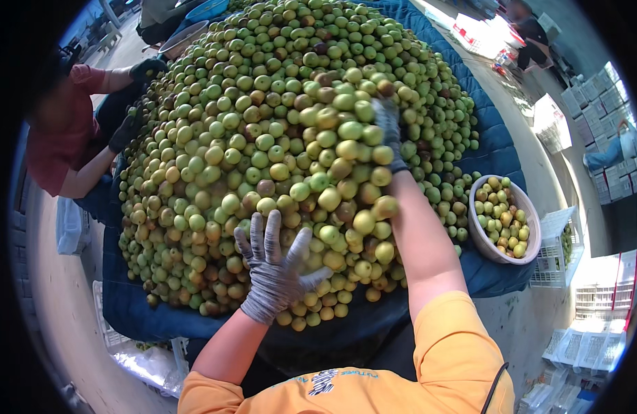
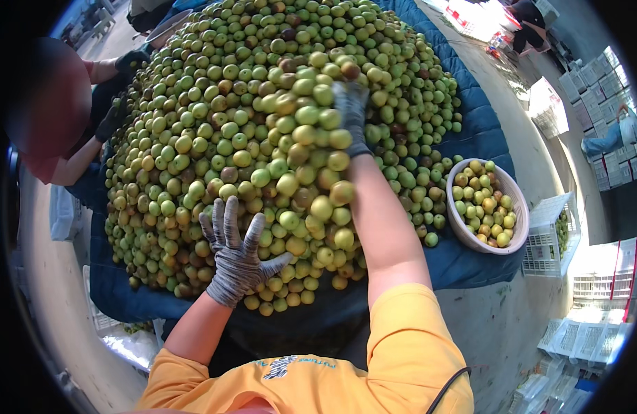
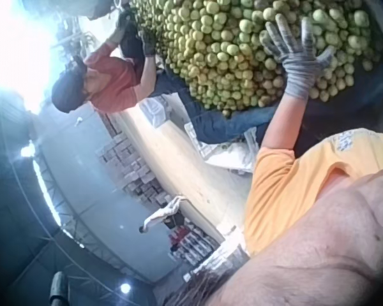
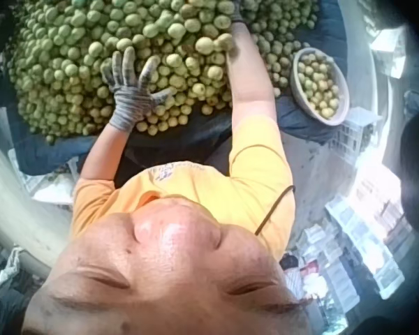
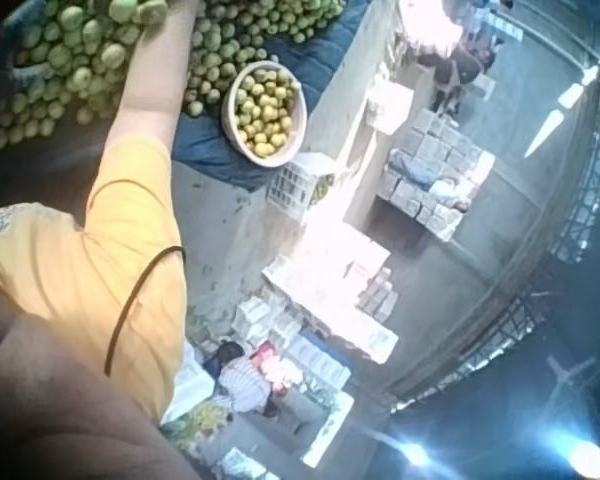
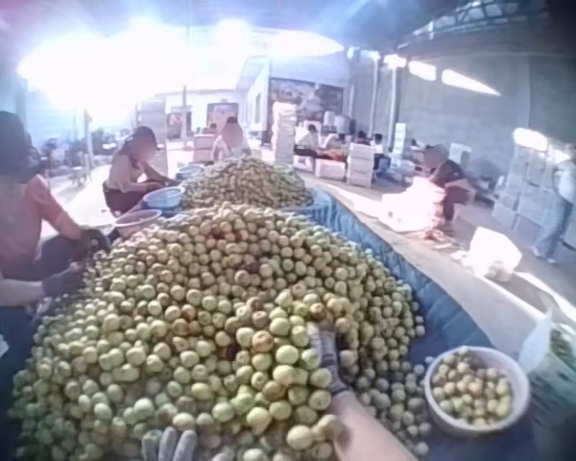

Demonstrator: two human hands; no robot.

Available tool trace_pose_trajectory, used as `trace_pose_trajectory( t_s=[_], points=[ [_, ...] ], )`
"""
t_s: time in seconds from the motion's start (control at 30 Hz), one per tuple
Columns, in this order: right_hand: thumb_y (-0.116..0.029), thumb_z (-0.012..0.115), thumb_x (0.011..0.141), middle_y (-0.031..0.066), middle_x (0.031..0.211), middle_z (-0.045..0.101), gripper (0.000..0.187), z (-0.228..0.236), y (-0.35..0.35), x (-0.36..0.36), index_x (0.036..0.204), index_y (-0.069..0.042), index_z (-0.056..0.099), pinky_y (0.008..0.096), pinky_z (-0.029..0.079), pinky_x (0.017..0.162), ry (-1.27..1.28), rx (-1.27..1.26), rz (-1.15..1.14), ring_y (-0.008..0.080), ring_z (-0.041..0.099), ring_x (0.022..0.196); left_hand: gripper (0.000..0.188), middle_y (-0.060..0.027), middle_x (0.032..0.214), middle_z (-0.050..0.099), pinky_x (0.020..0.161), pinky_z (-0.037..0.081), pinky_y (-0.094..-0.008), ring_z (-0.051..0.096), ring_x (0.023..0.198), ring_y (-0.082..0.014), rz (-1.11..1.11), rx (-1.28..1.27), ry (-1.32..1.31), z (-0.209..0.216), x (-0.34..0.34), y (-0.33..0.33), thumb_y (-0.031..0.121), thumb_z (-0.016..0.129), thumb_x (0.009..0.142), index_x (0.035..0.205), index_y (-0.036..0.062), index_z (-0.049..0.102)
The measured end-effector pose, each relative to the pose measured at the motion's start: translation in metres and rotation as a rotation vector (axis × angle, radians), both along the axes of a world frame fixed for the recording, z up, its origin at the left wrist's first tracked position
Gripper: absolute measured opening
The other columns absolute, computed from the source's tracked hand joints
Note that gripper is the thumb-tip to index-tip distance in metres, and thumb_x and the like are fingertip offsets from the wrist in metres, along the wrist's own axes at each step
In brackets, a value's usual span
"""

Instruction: The person sorts green plums from a large pile on a blue tarp, picking them by hand and placing them into a white bowl. They repeatedly reach into the pile, select individual plums, and transfer them to the bowl while other workers handle crates nearby.

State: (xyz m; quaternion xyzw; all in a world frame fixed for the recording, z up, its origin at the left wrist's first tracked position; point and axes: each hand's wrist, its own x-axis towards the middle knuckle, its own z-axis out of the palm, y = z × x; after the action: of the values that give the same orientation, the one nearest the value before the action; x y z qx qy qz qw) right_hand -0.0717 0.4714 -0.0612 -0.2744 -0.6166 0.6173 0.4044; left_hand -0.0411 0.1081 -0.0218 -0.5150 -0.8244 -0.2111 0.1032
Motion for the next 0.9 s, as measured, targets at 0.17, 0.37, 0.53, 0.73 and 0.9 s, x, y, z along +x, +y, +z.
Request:
trace_pose_trajectory(
  t_s=[0.17, 0.37, 0.53, 0.73, 0.9],
  points=[
    [-0.049, 0.061, 0.088, 0.0271, 0.155, 0.024, 0.062, 0.048, -0.065, -0.045, 0.141, -0.017, 0.051, 0.0414, 0.028, 0.116, -0.228, 0.245, -0.098, 0.0411, 0.032, 0.14, 0.082, -0.0231, 0.158, 0.015, 0.113, -0.004, -0.0681, 0.005, 0.148, -0.0448, 0.004, 0.073, 0.036, -0.005, -0.007, -0.004, 0.068, 0.074, 0.068, 0.133, 0.025, 0.05],
    [-0.055, 0.058, 0.085, 0.0102, 0.156, 0.026, 0.057, 0.061, -0.113, -0.117, 0.134, -0.027, 0.055, 0.0544, 0.011, 0.118, -0.413, 0.567, 0.032, 0.0294, 0.036, 0.139, 0.089, -0.0234, 0.158, 0.011, 0.112, -0.004, -0.0695, 0.004, 0.147, -0.0467, 0.001, 0.071, 0.071, -0.015, -0.006, 0.002, 0.069, 0.075, 0.066, 0.139, 0.028, 0.045],
    [-0.057, 0.045, 0.091, 0.0131, 0.16, 0.021, 0.066, 0.158, -0.18, -0.127, 0.147, -0.023, 0.042, 0.057, 0.005, 0.12, -0.801, 0.573, 0.388, 0.0347, 0.016, 0.149, 0.095, -0.0247, 0.157, 0.012, 0.112, 0.001, -0.0699, 0.009, 0.145, -0.0486, 0.001, 0.0, 0.094, -0.01, -0.007, 0.002, 0.069, 0.072, 0.07, 0.146, 0.0237, 0.037],
    [-0.038, 0.054, 0.09, 0.0167, 0.104, 0.069, 0.039, 0.165, -0.141, -0.067, 0.111, -0.01, 0.071, 0.0446, 0.052, 0.091, -0.536, 0.81, 0.382, 0.0321, 0.067, 0.098, 0.096, -0.0242, 0.156, 0.02, 0.112, 0.005, -0.0698, 0.016, 0.145, -0.0466, -0.004, 0.024, 0.11, -0.002, -0.006, -0.003, 0.066, 0.072, 0.072, 0.149, 0.0234, 0.035],
    [-0.026, 0.055, 0.087, 0.0142, 0.098, 0.071, 0.027, 0.072, 0.056, 0.072, 0.081, -0.004, 0.068, 0.0451, 0.054, 0.071, -0.472, 0.883, -0.305, 0.0352, 0.066, 0.079, 0.097, -0.0192, 0.157, 0.021, 0.112, 0.006, -0.0709, 0.016, 0.145, -0.0457, -0.012, 0.06, 0.042, -0.004, -0.005, 0.001, 0.057, 0.083, 0.059, 0.143, 0.0284, 0.044]
  ],
)
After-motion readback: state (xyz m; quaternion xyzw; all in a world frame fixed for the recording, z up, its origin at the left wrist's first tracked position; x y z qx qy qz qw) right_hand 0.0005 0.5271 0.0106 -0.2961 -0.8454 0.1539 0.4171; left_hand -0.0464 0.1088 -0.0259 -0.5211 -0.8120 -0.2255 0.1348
